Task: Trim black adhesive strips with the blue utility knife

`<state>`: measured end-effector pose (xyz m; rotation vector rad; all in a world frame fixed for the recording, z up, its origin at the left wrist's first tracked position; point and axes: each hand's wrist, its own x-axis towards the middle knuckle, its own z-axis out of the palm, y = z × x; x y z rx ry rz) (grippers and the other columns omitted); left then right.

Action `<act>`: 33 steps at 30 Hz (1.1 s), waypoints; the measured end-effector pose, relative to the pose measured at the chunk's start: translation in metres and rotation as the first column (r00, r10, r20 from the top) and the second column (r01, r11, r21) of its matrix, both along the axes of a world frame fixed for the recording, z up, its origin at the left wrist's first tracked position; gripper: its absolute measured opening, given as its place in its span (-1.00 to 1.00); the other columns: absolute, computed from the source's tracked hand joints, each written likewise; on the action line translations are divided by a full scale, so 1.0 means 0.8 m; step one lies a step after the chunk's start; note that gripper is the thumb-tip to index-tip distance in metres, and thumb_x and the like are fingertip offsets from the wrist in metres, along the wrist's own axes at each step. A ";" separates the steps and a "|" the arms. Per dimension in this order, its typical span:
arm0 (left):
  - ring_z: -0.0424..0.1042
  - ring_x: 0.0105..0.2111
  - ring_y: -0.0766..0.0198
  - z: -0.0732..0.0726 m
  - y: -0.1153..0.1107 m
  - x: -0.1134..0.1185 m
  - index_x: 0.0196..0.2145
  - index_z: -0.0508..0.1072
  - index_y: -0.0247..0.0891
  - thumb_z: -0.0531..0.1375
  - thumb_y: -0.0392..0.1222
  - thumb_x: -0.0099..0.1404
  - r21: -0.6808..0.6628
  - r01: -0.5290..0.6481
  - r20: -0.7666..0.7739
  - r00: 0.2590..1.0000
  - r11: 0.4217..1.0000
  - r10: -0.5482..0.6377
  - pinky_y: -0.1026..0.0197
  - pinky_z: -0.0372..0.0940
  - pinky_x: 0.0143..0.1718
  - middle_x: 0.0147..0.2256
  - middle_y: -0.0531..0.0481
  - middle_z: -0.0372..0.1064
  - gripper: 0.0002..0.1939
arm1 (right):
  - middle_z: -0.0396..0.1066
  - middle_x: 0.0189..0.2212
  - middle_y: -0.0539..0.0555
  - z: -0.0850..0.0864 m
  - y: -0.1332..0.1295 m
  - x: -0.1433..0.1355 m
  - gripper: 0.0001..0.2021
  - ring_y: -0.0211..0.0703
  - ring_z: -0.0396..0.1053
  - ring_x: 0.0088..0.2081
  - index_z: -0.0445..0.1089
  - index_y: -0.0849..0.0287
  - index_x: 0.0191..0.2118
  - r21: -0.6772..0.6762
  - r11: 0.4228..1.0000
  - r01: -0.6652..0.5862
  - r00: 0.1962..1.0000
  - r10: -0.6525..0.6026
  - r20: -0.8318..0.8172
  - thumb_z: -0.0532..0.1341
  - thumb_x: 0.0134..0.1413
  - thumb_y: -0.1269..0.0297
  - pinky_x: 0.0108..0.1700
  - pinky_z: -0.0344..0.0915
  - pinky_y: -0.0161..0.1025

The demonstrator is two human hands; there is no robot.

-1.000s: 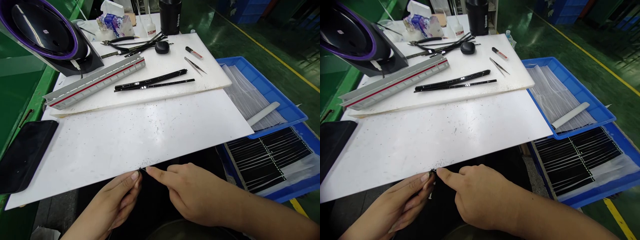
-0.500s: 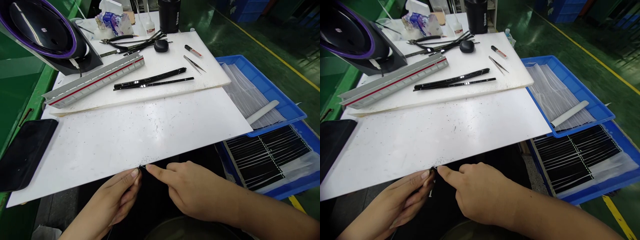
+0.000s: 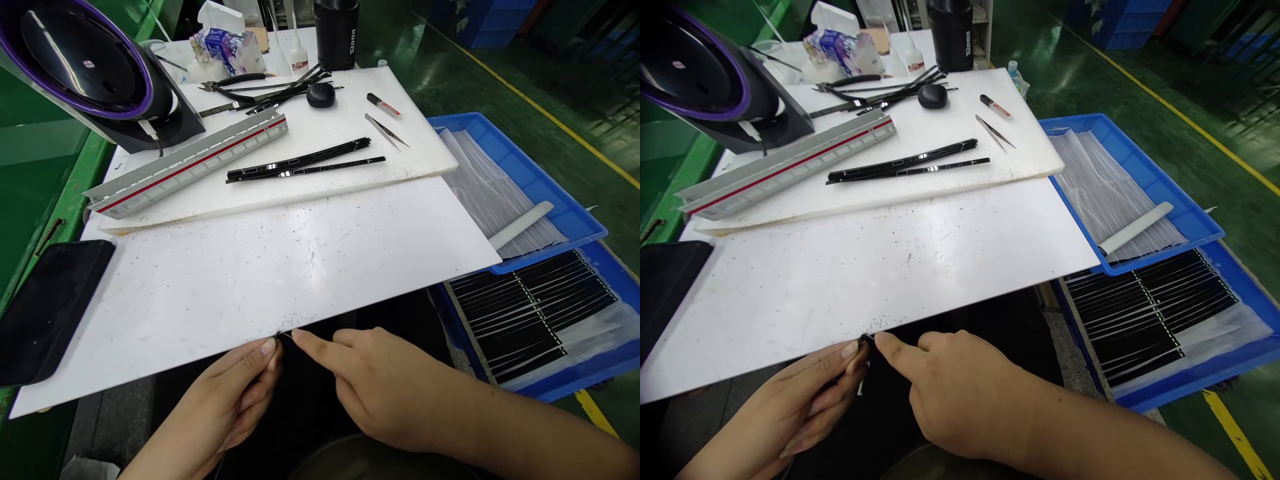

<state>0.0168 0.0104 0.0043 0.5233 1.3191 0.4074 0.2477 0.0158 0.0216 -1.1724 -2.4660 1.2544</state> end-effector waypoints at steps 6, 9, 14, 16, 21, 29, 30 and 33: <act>-0.16 -0.73 0.52 0.002 0.000 0.001 -0.56 0.30 -0.25 0.26 0.21 0.21 0.010 -0.019 0.003 1.000 1.000 0.019 0.44 -0.24 -0.76 -0.67 0.22 0.01 -0.52 | 0.44 -0.27 0.07 -0.004 -0.007 -0.007 -0.33 -0.15 0.33 -0.47 0.01 0.17 0.41 0.107 0.994 -0.014 0.995 0.003 0.096 0.01 0.17 0.49 -0.46 0.14 -0.23; -0.18 -0.73 0.53 0.003 0.002 0.002 -0.53 0.33 -0.25 0.25 0.17 0.24 0.001 -0.031 0.031 0.999 1.000 0.031 0.46 -0.23 -0.77 -0.67 0.22 0.01 -0.56 | 0.44 -0.28 0.07 -0.009 -0.013 -0.011 -0.31 -0.15 0.31 -0.52 0.00 0.15 0.41 0.167 0.986 0.000 0.991 -0.023 0.134 0.05 0.15 0.48 -0.52 0.09 -0.22; -0.20 -0.75 0.55 0.012 -0.002 -0.002 -0.49 0.39 -0.23 0.29 0.13 0.21 -0.054 -0.080 0.134 0.987 0.995 0.087 0.48 -0.20 -0.81 -0.69 0.23 0.04 -0.63 | 0.45 -0.26 0.11 -0.008 -0.009 0.003 -0.46 -0.09 0.39 -0.37 0.07 0.15 0.39 0.155 0.981 0.114 0.993 -0.111 -0.027 0.03 0.33 0.38 -0.34 0.27 -0.20; -0.21 -0.78 0.57 0.019 -0.008 -0.003 -0.51 0.40 -0.24 0.33 0.11 0.18 -0.097 -0.106 0.215 0.969 0.990 0.124 0.49 -0.17 -0.82 -0.70 0.23 0.04 -0.63 | 0.43 -0.28 0.08 -0.006 0.000 0.015 -0.47 -0.10 0.38 -0.34 0.01 0.12 0.41 0.172 0.957 0.233 0.965 -0.205 -0.167 -0.01 0.37 0.38 -0.27 0.30 -0.19; -0.21 -0.81 0.59 0.033 -0.017 0.000 -0.51 0.45 -0.24 0.36 0.06 0.17 -0.152 -0.160 0.377 0.903 0.975 0.207 0.51 -0.11 -0.84 -0.72 0.23 0.05 -0.67 | 0.32 -0.24 0.20 -0.012 0.044 0.043 -0.36 -0.06 0.29 -0.31 -0.06 0.40 0.41 0.513 0.800 0.312 0.945 -0.207 -0.252 -0.10 0.22 0.62 -0.30 0.33 -0.15; -0.20 -0.78 0.60 0.045 -0.013 0.013 -0.45 0.50 -0.23 0.33 0.04 0.21 -0.116 -0.162 0.396 0.897 0.980 0.195 0.53 -0.10 -0.82 -0.69 0.20 0.09 -0.72 | 0.35 -0.06 0.27 -0.038 0.094 0.049 -0.48 0.06 0.27 -0.13 0.34 0.30 0.22 0.744 0.655 0.135 0.985 -0.169 -0.030 0.06 0.16 0.61 -0.13 0.33 -0.02; -0.20 -0.78 0.59 0.049 -0.014 0.016 -0.45 0.49 -0.22 0.31 0.04 0.24 -0.094 -0.170 0.376 0.906 0.981 0.193 0.53 -0.12 -0.81 -0.67 0.20 0.10 -0.72 | 0.35 -0.05 0.28 -0.039 0.095 0.048 -0.51 0.08 0.27 -0.13 0.36 0.30 0.20 0.752 0.643 0.141 0.985 -0.171 -0.039 0.08 0.16 0.59 -0.13 0.33 0.00; -0.20 -0.75 0.57 0.067 -0.018 0.031 -0.44 0.48 -0.22 0.25 0.01 0.31 -0.037 -0.187 0.374 0.908 0.982 0.187 0.52 -0.19 -0.77 -0.65 0.19 0.08 -0.73 | 0.35 -0.07 0.30 -0.035 0.093 0.046 -0.59 0.10 0.29 -0.10 0.40 0.35 0.14 0.791 0.579 0.199 0.978 -0.171 -0.121 0.12 0.19 0.56 -0.11 0.32 0.05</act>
